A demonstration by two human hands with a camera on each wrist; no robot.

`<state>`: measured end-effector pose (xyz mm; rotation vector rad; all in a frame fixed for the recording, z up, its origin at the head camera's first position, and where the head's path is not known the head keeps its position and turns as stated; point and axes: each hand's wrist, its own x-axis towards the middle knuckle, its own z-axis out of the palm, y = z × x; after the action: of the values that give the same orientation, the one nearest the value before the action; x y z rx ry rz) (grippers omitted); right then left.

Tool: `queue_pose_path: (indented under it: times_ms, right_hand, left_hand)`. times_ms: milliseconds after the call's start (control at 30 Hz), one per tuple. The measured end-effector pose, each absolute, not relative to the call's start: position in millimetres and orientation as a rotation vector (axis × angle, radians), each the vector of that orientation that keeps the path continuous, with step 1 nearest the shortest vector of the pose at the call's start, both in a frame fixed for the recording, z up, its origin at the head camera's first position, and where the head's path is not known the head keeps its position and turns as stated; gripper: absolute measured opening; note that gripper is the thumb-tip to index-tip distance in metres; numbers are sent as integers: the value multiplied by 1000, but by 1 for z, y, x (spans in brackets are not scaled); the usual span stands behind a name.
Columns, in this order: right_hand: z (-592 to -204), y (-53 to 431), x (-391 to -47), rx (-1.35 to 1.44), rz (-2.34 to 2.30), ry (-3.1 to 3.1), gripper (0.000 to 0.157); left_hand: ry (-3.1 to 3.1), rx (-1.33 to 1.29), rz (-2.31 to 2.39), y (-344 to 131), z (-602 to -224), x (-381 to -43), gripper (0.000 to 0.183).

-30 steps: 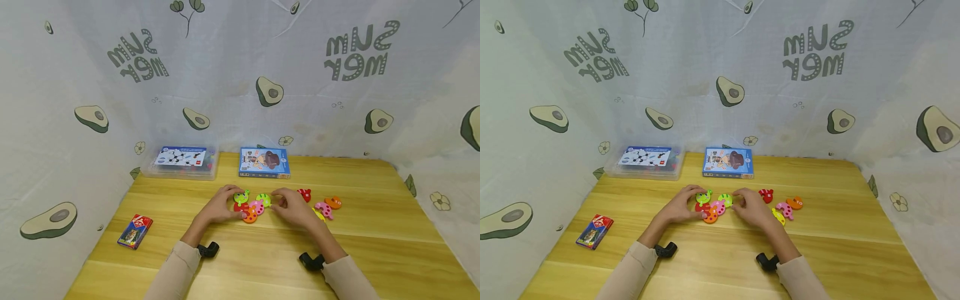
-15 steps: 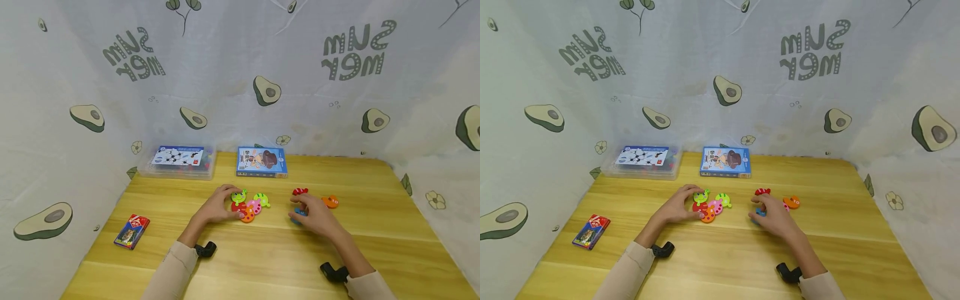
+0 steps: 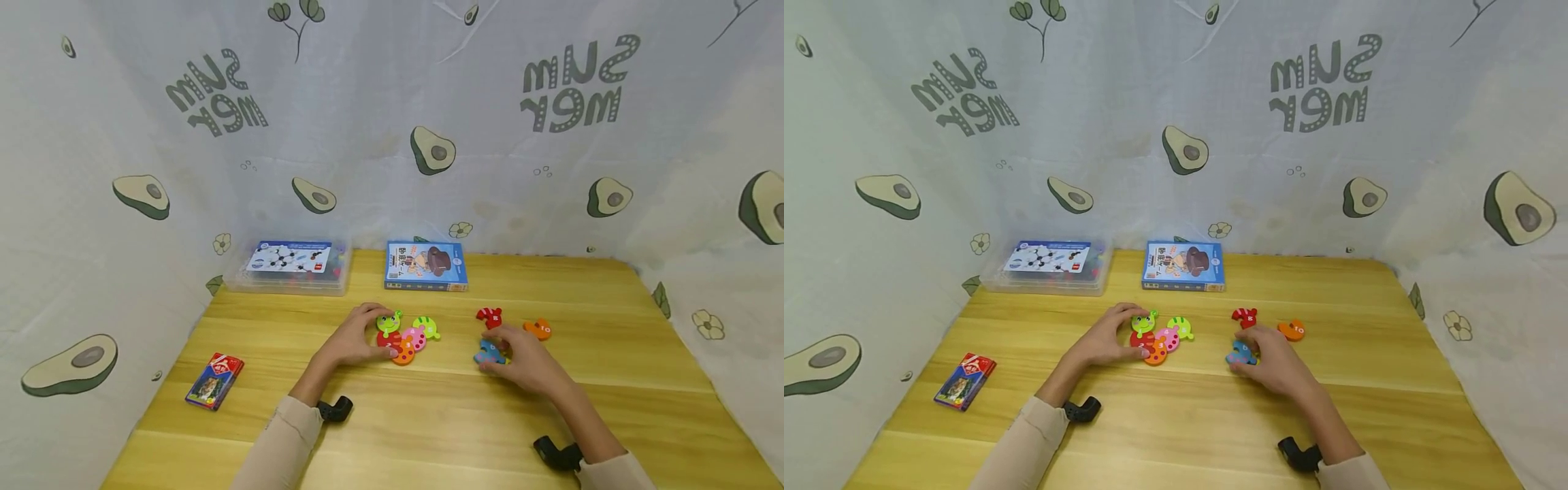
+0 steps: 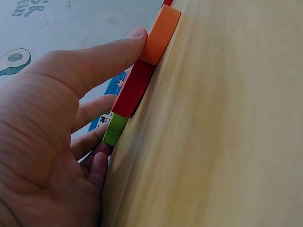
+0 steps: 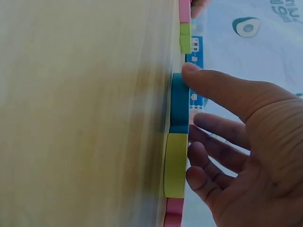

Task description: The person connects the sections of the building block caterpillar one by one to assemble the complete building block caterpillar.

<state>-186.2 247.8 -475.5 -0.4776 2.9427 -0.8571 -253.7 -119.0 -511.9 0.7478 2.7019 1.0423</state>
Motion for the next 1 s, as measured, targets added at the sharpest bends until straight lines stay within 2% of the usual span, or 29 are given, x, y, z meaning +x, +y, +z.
queue_pose_path:
  times_ms: [733,1000]
  right_hand:
    - [-480,242,-185,-473,-853,2891,51]
    - [-472,232,-193,-390,-927,2883,51]
  left_hand:
    - [2708,727,1047,-121,-514,-248,78]
    - [2715,748,1049,-118,-511,-251,75]
